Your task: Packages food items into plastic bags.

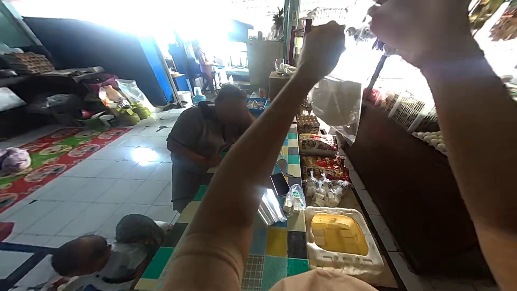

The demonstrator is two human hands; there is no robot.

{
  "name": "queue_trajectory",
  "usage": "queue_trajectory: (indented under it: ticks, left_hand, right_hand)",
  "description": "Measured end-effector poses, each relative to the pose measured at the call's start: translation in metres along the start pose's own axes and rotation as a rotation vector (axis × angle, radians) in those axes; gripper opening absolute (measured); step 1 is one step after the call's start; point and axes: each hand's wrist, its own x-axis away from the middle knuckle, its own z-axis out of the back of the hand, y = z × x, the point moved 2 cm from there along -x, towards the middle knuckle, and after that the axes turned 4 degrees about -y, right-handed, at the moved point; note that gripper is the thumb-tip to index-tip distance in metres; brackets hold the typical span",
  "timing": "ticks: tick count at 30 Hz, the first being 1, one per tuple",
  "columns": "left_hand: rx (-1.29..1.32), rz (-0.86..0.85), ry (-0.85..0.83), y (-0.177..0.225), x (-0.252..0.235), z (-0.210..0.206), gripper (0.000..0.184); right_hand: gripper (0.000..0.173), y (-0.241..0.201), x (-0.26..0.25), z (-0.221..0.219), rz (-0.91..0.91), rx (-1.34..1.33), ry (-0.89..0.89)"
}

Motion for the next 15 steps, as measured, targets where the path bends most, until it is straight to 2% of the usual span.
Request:
queue_trajectory:
  ticks: [2,3,7,9,11,15]
  left_hand:
    - [0.252,0.09,0.031,-0.014,0.0,0.01,0.032]
    - [0.382,0.145,0.058,-0.019,0.001,0.014,0.031]
    - [0.54,0.232,0.093,-0.029,0.007,0.024,0.029]
    - [0.581,0.242,0.108,-0.03,0.014,0.026,0.027]
    - [0.599,0.241,0.114,-0.031,0.02,0.025,0.028]
    - [0.665,0.313,0.16,-0.028,0.031,0.007,0.03]
  right_hand:
    - [0.049,0.013,0.035,0.0,-0.007,0.074,0.086]
    - [0.05,0.023,0.056,-0.002,0.002,0.093,0.134]
    - [0.04,0.097,0.125,0.014,0.142,0.163,0.165]
    - [0.042,0.13,0.154,0.01,0.181,0.222,0.167]
    - [0.056,0.159,0.171,-0.005,0.252,0.318,0.202]
    - [0.105,0.186,0.177,-0.046,0.294,0.366,0.227]
